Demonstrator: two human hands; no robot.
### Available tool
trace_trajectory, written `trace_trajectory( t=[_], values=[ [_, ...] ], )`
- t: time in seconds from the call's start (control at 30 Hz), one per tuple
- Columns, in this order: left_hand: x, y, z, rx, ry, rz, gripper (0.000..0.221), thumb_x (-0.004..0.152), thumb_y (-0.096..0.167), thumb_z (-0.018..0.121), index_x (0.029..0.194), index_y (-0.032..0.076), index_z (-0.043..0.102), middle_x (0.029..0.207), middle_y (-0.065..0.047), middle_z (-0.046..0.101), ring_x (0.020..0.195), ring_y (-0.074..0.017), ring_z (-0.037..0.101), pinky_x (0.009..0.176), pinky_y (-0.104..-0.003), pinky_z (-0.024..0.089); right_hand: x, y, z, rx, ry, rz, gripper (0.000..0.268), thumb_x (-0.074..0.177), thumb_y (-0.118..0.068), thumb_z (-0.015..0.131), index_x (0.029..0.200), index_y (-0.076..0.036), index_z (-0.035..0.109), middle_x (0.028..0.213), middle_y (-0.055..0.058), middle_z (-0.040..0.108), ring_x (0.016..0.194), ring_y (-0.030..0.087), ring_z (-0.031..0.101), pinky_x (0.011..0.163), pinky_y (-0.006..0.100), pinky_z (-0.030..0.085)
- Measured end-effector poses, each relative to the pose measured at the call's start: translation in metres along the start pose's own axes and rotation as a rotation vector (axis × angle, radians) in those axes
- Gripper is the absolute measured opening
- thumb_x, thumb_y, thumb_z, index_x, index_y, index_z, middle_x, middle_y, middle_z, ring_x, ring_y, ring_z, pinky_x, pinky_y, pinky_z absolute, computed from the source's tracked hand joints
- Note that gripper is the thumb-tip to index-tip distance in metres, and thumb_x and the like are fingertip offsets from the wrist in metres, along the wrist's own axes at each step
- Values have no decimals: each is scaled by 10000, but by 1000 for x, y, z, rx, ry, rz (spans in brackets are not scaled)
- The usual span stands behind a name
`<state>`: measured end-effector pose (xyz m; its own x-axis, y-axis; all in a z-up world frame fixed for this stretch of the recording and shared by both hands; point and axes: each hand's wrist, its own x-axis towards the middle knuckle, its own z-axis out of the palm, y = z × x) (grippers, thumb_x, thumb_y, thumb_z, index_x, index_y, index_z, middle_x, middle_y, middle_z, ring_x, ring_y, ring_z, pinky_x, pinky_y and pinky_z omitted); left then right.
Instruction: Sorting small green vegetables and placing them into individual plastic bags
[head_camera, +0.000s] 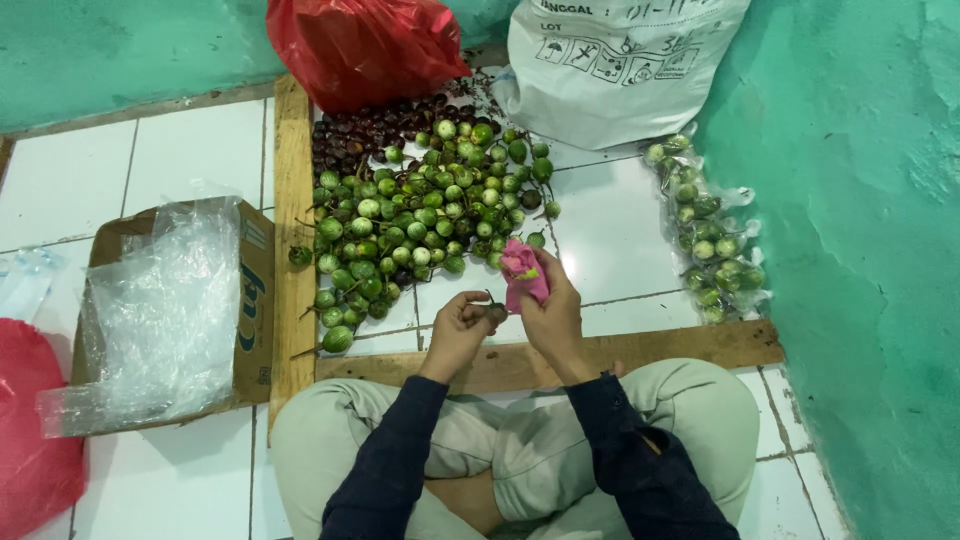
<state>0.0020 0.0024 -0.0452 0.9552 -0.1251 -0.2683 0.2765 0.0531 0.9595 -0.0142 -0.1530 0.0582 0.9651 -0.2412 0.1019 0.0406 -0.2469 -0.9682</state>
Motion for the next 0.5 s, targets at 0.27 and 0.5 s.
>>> trace_trajectory(
  t=[0.27, 0.5],
  values=[
    [26, -60, -22, -716, 101, -478, 222, 891, 213, 745, 1034, 48, 707, 863, -92, 723, 778, -208, 725, 750, -332, 639, -15, 35, 24, -460, -306, -455, 478, 838, -89, 667, 1303, -195, 669, 1145, 147, 659, 940, 417, 638, 838, 483, 519],
    [-9, 45, -10, -358, 254, -474, 448, 958, 453, 696, 1198, 78, 646, 1042, -93, 548, 971, -230, 490, 785, -331, 426, -18, 44, 26, -464, -442, -73, 476, 819, -141, 676, 1282, -250, 702, 1008, 52, 711, 923, 320, 716, 833, 428, 559]
  ],
)
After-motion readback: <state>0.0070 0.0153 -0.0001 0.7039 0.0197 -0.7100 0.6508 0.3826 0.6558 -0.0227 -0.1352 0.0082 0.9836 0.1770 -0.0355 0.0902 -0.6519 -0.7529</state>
